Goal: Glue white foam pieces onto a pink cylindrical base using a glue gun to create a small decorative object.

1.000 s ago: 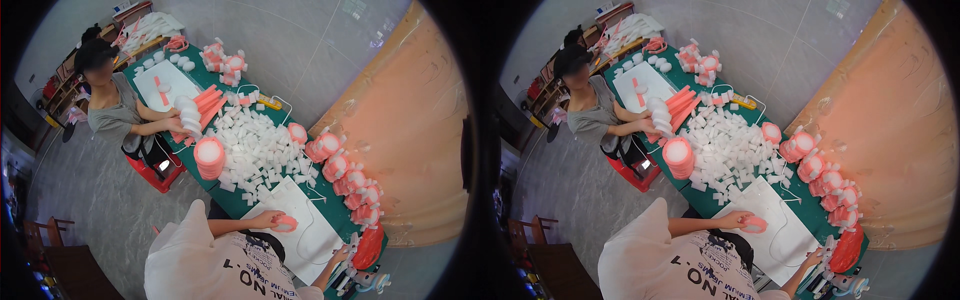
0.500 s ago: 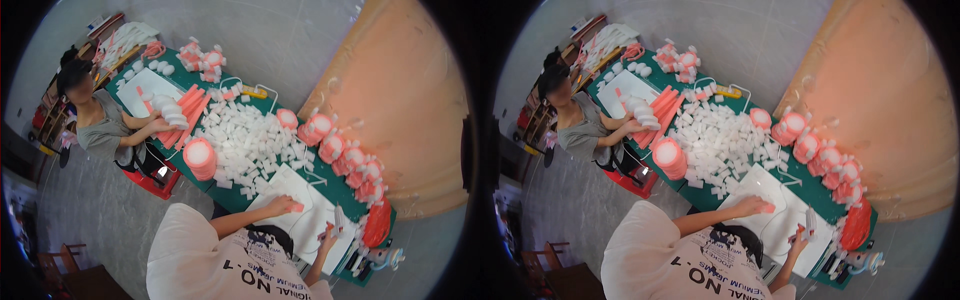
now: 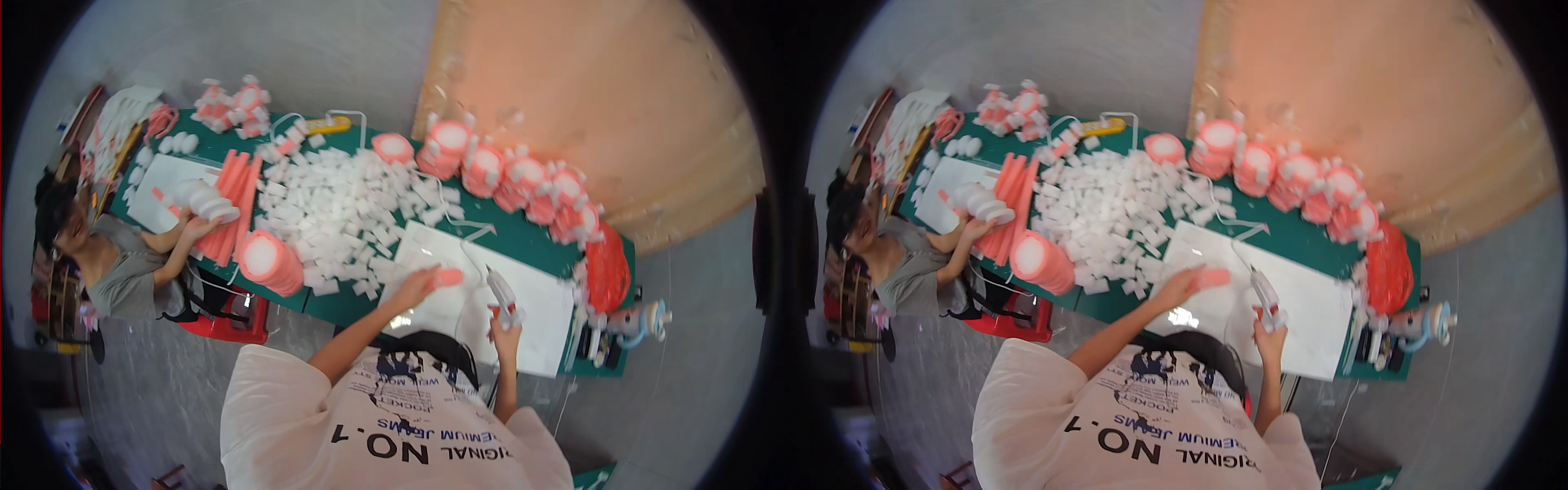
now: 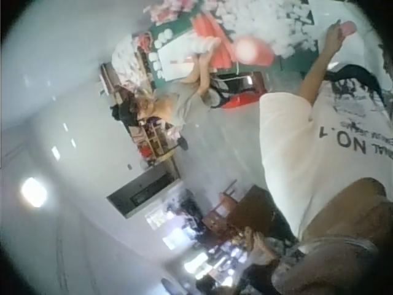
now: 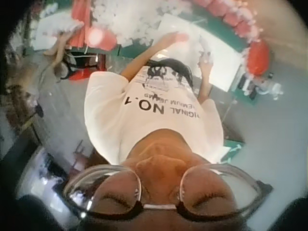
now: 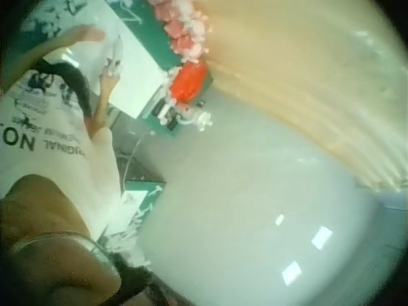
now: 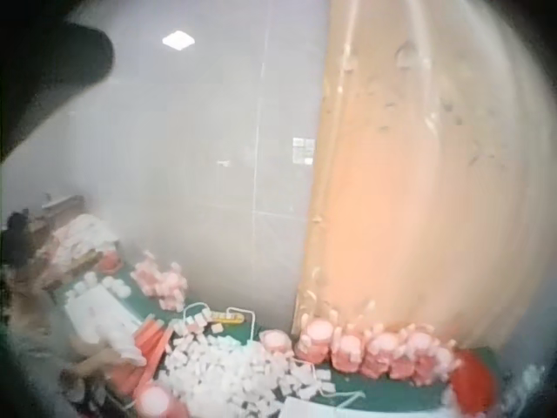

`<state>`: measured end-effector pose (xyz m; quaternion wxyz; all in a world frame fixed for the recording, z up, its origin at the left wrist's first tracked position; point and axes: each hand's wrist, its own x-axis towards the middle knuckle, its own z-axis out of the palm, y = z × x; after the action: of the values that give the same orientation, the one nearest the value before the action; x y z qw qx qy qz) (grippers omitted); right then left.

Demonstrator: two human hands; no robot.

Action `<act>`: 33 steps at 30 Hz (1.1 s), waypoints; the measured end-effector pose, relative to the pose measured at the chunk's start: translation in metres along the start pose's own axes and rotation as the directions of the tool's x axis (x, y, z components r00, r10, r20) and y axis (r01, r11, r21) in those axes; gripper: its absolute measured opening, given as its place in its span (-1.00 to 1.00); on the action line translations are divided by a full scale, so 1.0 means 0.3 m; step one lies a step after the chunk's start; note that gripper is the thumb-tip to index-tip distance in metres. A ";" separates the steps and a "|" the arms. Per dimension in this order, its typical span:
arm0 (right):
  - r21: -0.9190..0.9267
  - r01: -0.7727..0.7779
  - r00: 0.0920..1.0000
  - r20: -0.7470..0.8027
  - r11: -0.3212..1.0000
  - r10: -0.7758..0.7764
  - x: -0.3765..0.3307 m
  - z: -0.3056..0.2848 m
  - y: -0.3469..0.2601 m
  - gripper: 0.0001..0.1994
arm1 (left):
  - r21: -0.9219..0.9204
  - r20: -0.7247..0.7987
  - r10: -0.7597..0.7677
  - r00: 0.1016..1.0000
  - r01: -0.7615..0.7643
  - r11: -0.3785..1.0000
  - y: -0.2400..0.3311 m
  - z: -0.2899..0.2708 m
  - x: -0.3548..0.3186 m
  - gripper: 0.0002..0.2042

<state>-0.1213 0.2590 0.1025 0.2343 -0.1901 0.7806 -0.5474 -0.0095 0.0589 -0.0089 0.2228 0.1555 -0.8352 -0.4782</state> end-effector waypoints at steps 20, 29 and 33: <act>-0.010 -0.115 0.991 0.064 0.993 0.115 -0.027 0.038 0.029 -0.57 | -0.202 -0.169 -0.275 0.946 0.240 0.949 -0.089 -0.082 0.107 -0.63; -0.057 -0.131 0.978 0.156 0.990 0.138 -0.001 0.080 0.031 -0.69 | -0.091 -0.035 -0.065 0.997 0.061 0.994 0.037 -0.064 0.132 -0.62; 0.020 -0.111 0.990 0.084 0.994 0.109 0.011 0.111 0.022 -0.78 | -0.053 -0.011 -0.061 0.998 0.060 0.997 0.045 -0.040 0.128 -0.63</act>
<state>-0.1051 0.2338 0.0860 0.2986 -0.1662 0.7728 -0.5348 -0.0365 0.0386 0.0167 0.2176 0.1778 -0.8159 -0.5053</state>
